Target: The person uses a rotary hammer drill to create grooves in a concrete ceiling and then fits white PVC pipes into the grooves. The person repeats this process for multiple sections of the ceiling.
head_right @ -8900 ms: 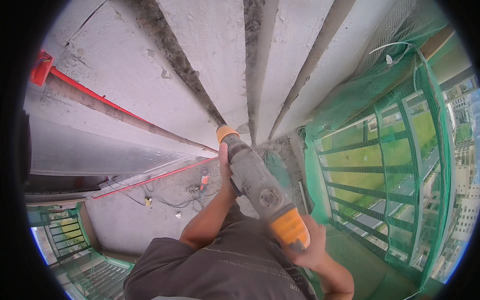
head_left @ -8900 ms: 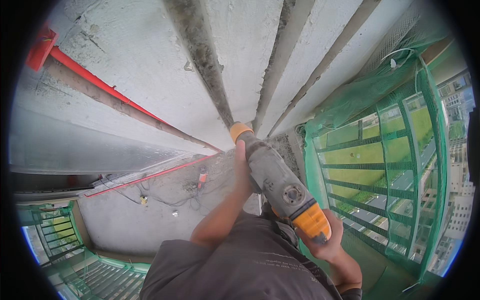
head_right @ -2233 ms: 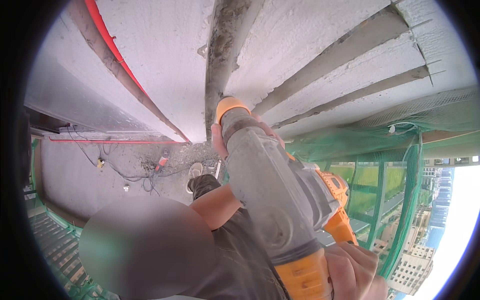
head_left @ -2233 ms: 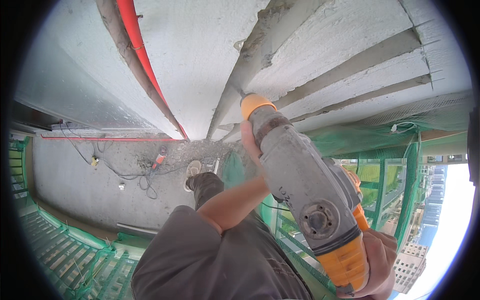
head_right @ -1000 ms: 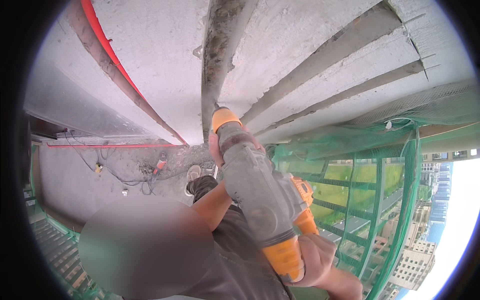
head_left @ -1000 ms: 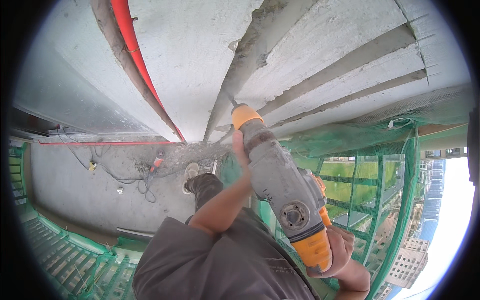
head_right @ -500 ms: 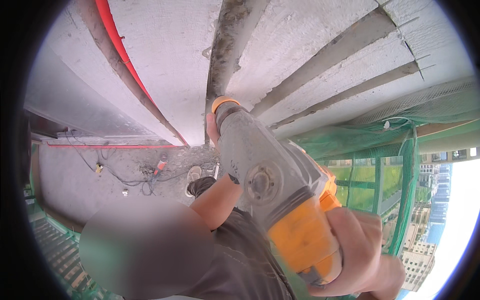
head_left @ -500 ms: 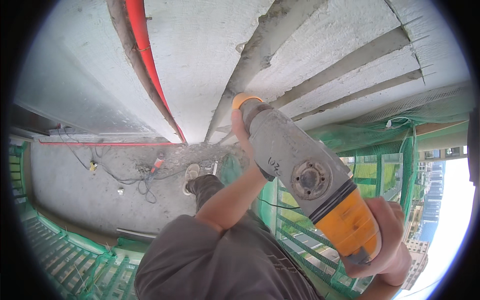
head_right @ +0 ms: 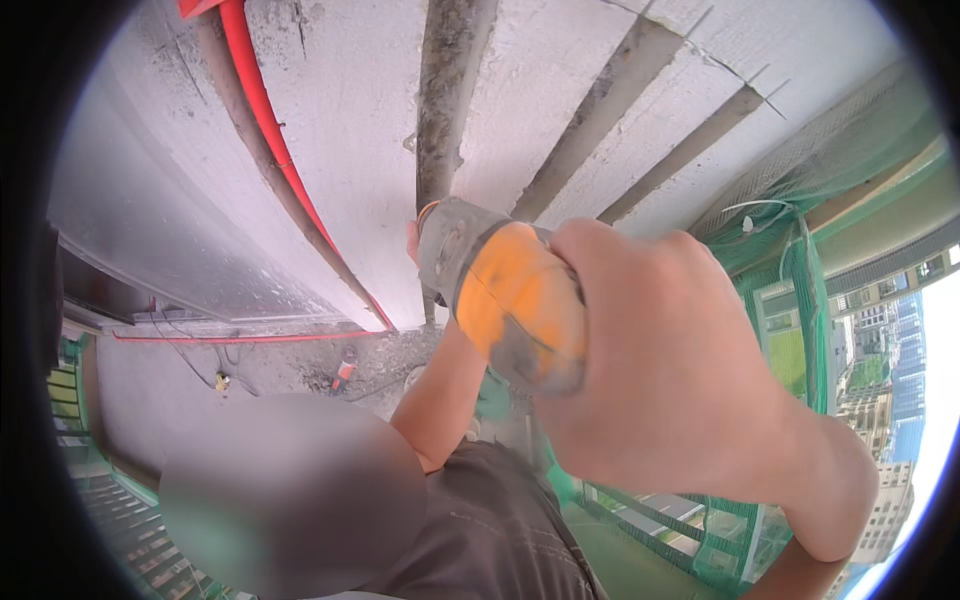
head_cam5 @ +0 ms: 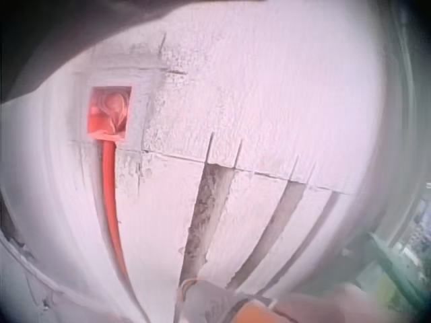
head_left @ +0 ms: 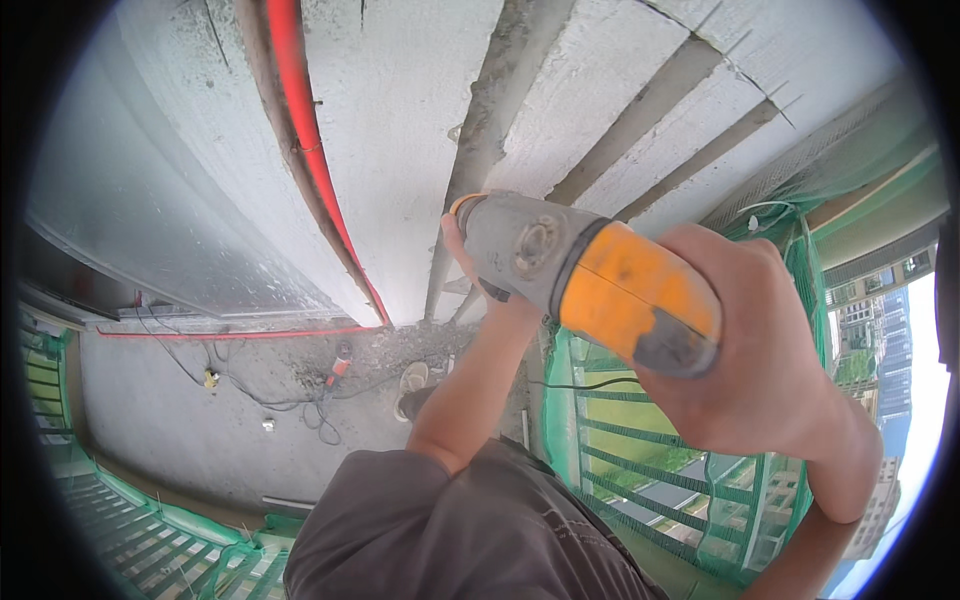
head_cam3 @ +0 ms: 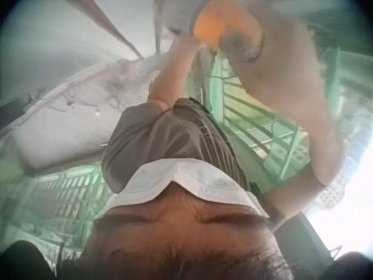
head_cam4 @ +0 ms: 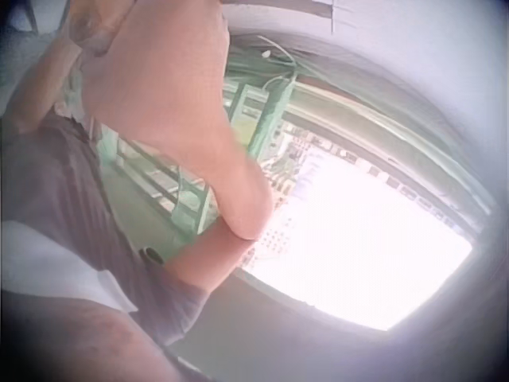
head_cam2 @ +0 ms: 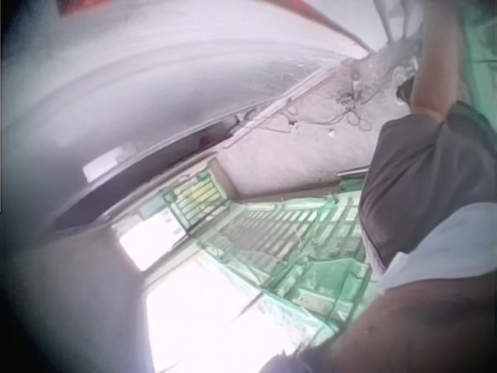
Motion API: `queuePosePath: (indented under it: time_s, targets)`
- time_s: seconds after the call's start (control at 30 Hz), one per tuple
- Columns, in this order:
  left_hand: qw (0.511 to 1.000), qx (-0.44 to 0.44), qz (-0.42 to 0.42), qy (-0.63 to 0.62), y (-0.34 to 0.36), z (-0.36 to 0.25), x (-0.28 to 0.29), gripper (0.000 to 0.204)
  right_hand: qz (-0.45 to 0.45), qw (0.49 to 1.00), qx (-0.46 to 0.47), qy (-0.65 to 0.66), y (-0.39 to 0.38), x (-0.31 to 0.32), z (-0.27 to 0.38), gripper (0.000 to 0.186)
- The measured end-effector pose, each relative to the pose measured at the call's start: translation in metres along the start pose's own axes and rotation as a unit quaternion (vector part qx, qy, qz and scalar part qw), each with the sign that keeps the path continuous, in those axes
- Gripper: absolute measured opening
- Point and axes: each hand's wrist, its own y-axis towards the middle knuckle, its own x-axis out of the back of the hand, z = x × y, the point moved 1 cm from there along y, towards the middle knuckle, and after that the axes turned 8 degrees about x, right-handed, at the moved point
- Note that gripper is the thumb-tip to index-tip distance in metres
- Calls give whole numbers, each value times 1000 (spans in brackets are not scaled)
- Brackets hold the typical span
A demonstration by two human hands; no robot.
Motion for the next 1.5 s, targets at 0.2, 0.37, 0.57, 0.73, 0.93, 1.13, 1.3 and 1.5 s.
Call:
queuePosePath:
  time_s: [0.2, 0.37, 0.57, 0.73, 0.93, 1.13, 1.3, 1.5]
  targets:
    - [982, 151, -112, -37, -54, 24, -11, 76, -20, 994, -97, 38, -113, -50, 15, 44]
    - [964, 189, -182, 47, -99, 8, -2, 78, -92, 986, -49, 130, -175, -96, 2, 48]
    - [958, 214, -181, 64, -84, 27, -31, 80, -132, 986, -24, 102, -196, -93, 0, 52]
    - [973, 194, -124, 32, -67, 22, -7, 79, -119, 987, -37, 104, -177, -77, 0, 47]
    - [962, 12, -199, 186, -31, 15, 43, 75, -50, 989, -94, 104, -75, -37, -36, 33]
    - [992, 119, -3, 37, -29, 32, 10, 75, -94, 987, -84, 101, -107, -18, -31, 33]
    - [961, 157, -142, 176, -99, 33, 2, 62, -126, 959, -122, 224, -209, -96, -54, 37]
    - [825, 126, -431, 344, -190, 58, 65, 56, -170, 822, -282, 464, -295, -166, -103, 38]
